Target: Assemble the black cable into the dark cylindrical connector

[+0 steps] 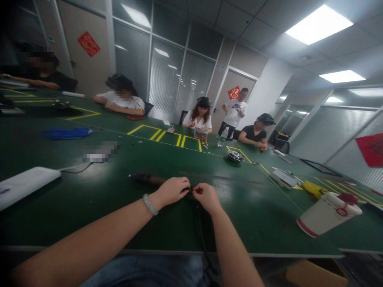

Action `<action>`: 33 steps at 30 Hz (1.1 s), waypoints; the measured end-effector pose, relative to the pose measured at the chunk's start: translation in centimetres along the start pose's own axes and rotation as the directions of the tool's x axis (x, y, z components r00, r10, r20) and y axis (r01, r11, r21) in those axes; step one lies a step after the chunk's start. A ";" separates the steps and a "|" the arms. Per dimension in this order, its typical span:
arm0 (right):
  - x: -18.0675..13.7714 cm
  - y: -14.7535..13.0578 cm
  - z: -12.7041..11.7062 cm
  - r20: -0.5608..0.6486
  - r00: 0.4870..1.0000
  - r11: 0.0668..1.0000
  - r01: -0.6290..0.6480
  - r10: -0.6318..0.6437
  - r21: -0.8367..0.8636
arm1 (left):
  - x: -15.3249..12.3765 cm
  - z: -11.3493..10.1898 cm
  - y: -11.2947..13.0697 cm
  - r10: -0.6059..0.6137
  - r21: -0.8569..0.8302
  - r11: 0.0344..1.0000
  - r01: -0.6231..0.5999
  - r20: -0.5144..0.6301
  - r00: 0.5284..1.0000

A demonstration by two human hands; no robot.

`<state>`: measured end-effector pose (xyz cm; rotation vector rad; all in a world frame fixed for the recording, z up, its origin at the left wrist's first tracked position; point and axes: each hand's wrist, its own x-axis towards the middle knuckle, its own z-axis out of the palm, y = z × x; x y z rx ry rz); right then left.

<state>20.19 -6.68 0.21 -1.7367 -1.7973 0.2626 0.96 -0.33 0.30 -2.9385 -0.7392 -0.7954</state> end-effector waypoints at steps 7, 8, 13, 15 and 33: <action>-0.1 -0.1 -0.1 -0.001 0.999 0.997 0.055 -0.055 -0.051 | 0.1 0.3 -0.2 0.006 -0.021 1.000 -0.006 0.009 1.000; -0.1 -0.1 -0.1 0.002 0.999 0.997 0.052 -0.052 -0.050 | 0.1 0.2 -0.1 0.009 -0.021 1.000 -0.009 0.012 1.000; -0.1 -0.2 -0.1 0.021 0.999 0.999 0.036 -0.035 -0.033 | 0.2 0.1 -0.1 0.012 -0.008 1.000 -0.012 0.011 1.000; 0.0 -0.3 -0.2 0.027 0.999 1.000 0.021 -0.020 -0.021 | 0.2 0.2 -0.1 0.009 0.004 1.000 -0.009 0.009 1.000; 0.1 0.6 0.4 0.057 0.997 0.999 -0.043 0.043 0.003 | 0.5 0.9 0.3 0.052 0.091 0.995 -0.051 -0.007 0.999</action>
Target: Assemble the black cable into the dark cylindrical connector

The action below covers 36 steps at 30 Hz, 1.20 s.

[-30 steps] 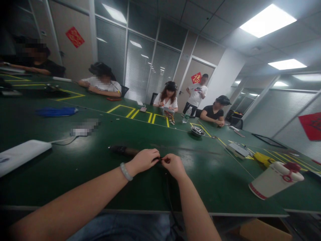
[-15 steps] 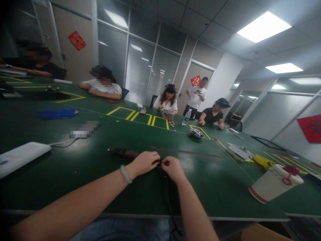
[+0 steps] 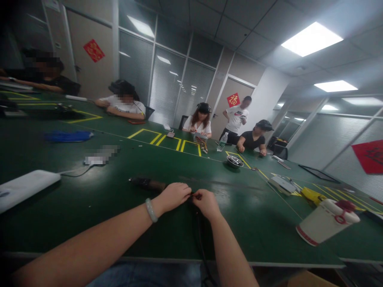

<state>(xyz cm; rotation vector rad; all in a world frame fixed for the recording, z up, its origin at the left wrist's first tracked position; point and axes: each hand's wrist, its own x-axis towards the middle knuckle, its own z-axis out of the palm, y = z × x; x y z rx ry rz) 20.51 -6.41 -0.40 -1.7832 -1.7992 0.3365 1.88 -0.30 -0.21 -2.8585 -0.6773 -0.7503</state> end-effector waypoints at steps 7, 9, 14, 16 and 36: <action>-0.1 -0.1 -0.1 0.003 1.000 1.000 -0.006 0.006 0.003 | 0.0 -0.3 0.0 -0.007 -0.031 0.999 0.007 -0.018 1.000; -0.1 -0.2 -0.2 0.005 1.000 1.000 -0.002 0.002 0.006 | 0.0 -0.3 0.0 -0.020 -0.045 0.999 0.020 -0.017 1.000; -0.1 -0.3 -0.1 0.007 1.000 1.000 -0.011 0.011 0.010 | -0.1 -0.2 -0.2 -0.051 -0.076 0.996 0.050 -0.010 0.999; -0.1 -0.2 -0.1 0.007 1.000 1.000 -0.001 0.001 0.011 | -0.2 -0.3 -0.2 -0.052 -0.088 0.995 0.050 -0.015 0.999; 0.0 -0.2 0.0 0.006 1.000 1.000 0.002 -0.002 0.014 | -0.2 -0.5 0.0 -0.080 -0.085 0.993 0.080 0.000 0.997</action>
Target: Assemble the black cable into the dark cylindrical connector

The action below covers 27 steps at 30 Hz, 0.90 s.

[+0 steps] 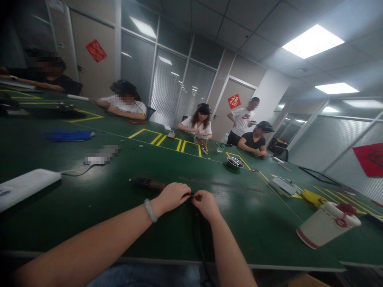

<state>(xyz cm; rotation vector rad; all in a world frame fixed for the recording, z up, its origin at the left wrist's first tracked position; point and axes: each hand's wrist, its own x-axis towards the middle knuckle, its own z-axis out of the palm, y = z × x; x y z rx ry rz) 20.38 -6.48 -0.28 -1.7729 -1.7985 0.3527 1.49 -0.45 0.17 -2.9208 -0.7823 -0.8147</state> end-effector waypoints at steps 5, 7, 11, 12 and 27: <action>0.0 -0.2 -0.1 0.001 1.000 1.000 -0.015 0.015 -0.005 | 0.0 -0.1 0.1 0.019 0.029 0.999 -0.019 -0.014 1.000; 0.0 -0.3 -0.1 0.001 1.000 1.000 -0.011 0.011 -0.014 | 0.0 0.0 0.2 0.024 0.030 0.999 -0.023 -0.020 1.000; 0.0 -0.4 -0.2 -0.009 1.000 0.999 0.006 -0.006 -0.043 | 0.2 0.3 0.1 0.034 0.041 0.999 -0.034 -0.003 0.999; 0.0 -0.4 -0.2 -0.011 1.000 0.999 0.005 -0.005 -0.043 | 0.2 0.3 0.0 0.032 0.042 0.999 -0.032 -0.005 0.999; 0.0 0.0 0.1 -0.011 1.000 1.000 0.007 -0.008 -0.018 | 0.1 0.4 -0.4 0.004 -0.004 1.000 -0.004 0.001 1.000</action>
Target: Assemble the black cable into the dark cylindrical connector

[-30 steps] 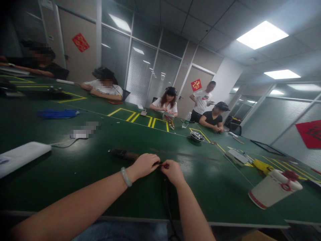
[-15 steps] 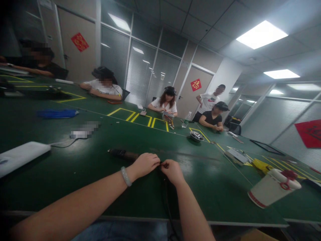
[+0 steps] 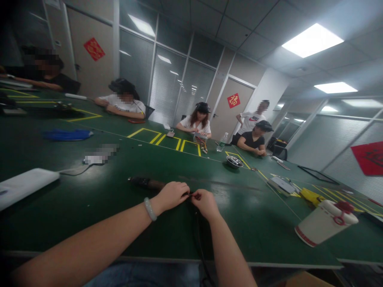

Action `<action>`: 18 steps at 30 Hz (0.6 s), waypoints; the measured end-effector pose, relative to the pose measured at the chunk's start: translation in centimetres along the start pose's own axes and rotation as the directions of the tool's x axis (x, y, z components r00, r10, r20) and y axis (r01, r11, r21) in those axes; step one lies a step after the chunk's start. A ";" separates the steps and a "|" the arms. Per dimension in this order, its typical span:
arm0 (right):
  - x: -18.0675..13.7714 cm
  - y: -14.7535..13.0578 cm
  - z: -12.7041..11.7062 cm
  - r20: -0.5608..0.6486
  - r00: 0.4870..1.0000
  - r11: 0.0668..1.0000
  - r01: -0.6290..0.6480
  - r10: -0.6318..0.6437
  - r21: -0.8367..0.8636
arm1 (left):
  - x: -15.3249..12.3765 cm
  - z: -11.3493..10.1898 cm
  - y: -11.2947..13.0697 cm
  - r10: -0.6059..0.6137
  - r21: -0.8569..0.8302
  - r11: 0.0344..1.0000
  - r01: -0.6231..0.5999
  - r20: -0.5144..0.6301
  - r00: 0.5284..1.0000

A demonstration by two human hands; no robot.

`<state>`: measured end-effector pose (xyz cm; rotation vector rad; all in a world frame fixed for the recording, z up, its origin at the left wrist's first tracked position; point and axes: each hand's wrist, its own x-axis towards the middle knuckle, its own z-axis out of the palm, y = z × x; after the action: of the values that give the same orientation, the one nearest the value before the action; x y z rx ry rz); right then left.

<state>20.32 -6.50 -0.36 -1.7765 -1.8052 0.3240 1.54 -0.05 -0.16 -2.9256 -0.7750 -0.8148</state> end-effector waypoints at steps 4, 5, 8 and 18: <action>0.0 -0.2 -0.1 -0.012 1.000 1.000 0.016 -0.016 -0.008 | 0.0 -0.1 0.0 -0.015 -0.004 1.000 0.015 -0.003 1.000; 0.0 -0.2 -0.1 -0.015 1.000 1.000 0.026 -0.026 -0.014 | 0.0 -0.1 0.0 -0.019 -0.007 1.000 0.019 -0.006 1.000; 0.0 -0.5 -0.2 -0.024 0.998 0.998 0.058 -0.059 -0.032 | -0.1 -0.2 0.0 -0.023 -0.018 1.000 0.023 -0.010 1.000; -0.2 -1.2 0.3 -0.097 0.989 0.991 0.102 -0.111 -0.087 | 0.0 -0.2 0.0 -0.048 -0.022 0.999 0.048 0.000 0.999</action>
<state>19.16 -6.67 -0.03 -1.7111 -1.8554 0.1164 1.43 -0.12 0.02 -2.9366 -0.8454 -0.8330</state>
